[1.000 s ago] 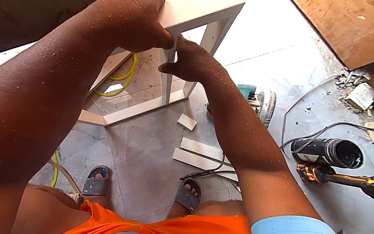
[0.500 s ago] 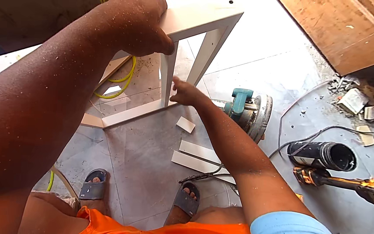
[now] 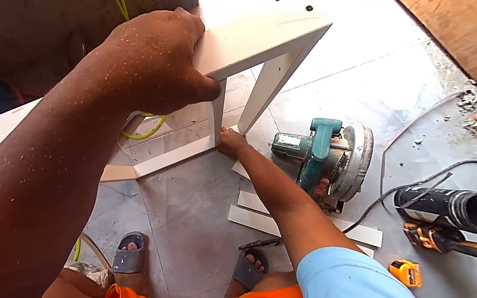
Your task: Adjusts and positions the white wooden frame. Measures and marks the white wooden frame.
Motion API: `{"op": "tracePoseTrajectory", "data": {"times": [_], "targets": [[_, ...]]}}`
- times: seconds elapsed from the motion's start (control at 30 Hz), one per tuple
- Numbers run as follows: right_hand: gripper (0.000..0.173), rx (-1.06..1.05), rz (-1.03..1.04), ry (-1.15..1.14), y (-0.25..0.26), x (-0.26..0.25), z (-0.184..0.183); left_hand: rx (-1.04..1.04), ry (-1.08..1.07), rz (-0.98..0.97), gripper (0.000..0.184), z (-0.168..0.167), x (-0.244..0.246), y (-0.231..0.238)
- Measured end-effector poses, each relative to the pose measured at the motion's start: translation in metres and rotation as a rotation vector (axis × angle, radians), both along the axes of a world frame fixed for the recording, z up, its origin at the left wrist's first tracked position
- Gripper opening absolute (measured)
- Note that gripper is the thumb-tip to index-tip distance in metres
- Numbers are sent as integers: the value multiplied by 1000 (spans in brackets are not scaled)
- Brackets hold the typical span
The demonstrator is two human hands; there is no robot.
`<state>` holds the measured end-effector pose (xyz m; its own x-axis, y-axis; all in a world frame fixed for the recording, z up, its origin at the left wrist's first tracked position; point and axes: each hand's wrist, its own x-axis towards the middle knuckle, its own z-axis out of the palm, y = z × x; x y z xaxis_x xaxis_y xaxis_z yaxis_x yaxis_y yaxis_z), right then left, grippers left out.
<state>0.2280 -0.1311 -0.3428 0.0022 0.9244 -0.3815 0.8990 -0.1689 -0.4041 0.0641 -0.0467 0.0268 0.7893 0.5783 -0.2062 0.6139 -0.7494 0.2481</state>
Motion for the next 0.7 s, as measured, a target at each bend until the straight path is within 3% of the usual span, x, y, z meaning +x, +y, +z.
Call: {"op": "tracePoseTrajectory", "data": {"times": [0.33,0.47,0.6,0.7], "targets": [[48,-42,-62,-4,-6,-7,3,-7,-88,-54,44,-12,-4,6],[53,-13,-85,-30,-24,-15,-11,-84,-148,-105,49,-19,-10,3],[73,-49,-134,8,-25,-16,-5,-14,-75,-179,42,-7,-10,-5],[63,-41,-156,17,-24,-17,-4,-6,-5,-164,42,0,-9,-10]]}}
